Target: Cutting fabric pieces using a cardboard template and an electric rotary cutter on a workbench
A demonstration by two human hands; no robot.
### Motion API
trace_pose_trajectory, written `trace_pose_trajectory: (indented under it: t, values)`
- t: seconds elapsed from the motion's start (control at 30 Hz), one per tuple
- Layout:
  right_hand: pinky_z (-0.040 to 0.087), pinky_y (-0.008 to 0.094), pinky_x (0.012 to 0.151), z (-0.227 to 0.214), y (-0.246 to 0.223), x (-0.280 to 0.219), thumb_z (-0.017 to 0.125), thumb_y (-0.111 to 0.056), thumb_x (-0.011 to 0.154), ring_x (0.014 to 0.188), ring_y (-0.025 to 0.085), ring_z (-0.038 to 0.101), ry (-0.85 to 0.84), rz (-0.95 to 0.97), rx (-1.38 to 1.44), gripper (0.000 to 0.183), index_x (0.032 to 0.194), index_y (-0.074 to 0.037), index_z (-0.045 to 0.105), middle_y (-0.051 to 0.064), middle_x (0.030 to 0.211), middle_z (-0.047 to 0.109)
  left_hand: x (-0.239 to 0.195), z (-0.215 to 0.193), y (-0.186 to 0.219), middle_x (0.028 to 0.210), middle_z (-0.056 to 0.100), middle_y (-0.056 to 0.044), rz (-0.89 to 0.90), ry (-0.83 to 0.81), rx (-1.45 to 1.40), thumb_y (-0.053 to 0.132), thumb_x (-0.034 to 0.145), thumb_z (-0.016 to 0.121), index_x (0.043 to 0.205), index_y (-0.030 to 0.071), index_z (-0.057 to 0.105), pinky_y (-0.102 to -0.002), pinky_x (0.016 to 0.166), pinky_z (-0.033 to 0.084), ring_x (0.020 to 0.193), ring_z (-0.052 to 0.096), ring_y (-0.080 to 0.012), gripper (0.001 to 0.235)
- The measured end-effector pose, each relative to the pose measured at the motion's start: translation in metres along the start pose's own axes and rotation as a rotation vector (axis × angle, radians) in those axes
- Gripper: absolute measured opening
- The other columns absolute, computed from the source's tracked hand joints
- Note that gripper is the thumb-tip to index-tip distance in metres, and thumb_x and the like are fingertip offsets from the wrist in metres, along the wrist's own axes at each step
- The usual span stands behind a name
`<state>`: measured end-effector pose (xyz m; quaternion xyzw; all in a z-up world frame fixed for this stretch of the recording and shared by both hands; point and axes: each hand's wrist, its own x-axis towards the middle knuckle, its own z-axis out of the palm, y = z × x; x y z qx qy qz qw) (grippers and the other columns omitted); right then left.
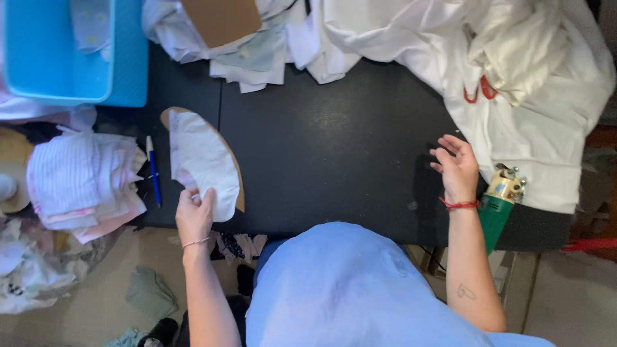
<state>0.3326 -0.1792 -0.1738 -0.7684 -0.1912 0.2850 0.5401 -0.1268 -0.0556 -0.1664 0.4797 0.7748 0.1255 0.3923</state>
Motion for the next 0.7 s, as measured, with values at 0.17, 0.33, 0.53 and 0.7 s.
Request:
trace_pose_trajectory:
  t: [0.17,0.33,0.53,0.7]
  values:
    - [0.048,0.032,0.076,-0.001,-0.029,0.025,0.060,-0.004,0.078,0.096,0.029,0.051,0.069,-0.247,-0.390,0.032,0.110,-0.007,0.054,0.018,0.113,0.047,0.000,-0.003,-0.005,0.081,0.064,-0.005,-0.020,-0.001,0.074,0.039,0.077,0.064,0.105,0.011,0.057,-0.038,0.072,0.047,0.083,0.060,-0.0232,0.041]
    - [0.018,0.048,0.101,-0.034,0.004,0.113,0.069,-0.005,0.076,0.121,0.040,0.025,0.137,-0.563,-0.891,0.039,0.113,-0.007,0.056,0.021,0.132,0.022,-0.006,-0.005,0.003,0.081,0.064,-0.006,-0.025,0.011,0.099,0.036,0.078,0.064,0.102,0.010,0.059,-0.038,0.068,0.047,0.076,0.060,-0.0227,0.037]
    - [0.023,0.051,0.094,-0.045,-0.005,0.173,0.047,0.002,0.079,0.117,0.046,0.022,-0.003,-0.578,-1.098,0.027,0.100,-0.004,0.062,0.020,0.133,0.031,-0.025,-0.014,0.022,0.061,0.037,0.001,-0.110,-0.187,0.122,0.036,0.073,0.059,0.077,0.009,0.050,-0.027,0.053,0.028,0.057,0.034,-0.0117,0.029]
    - [0.052,0.033,0.065,-0.054,-0.027,0.173,0.059,0.006,0.073,0.081,0.024,0.064,0.394,-0.962,-0.834,0.016,0.078,-0.003,0.072,0.013,0.082,0.068,-0.041,-0.021,0.032,0.090,0.061,-0.006,-0.123,0.007,0.213,0.031,0.071,0.057,0.103,0.010,0.050,-0.038,0.076,0.040,0.088,0.057,-0.0263,0.039]
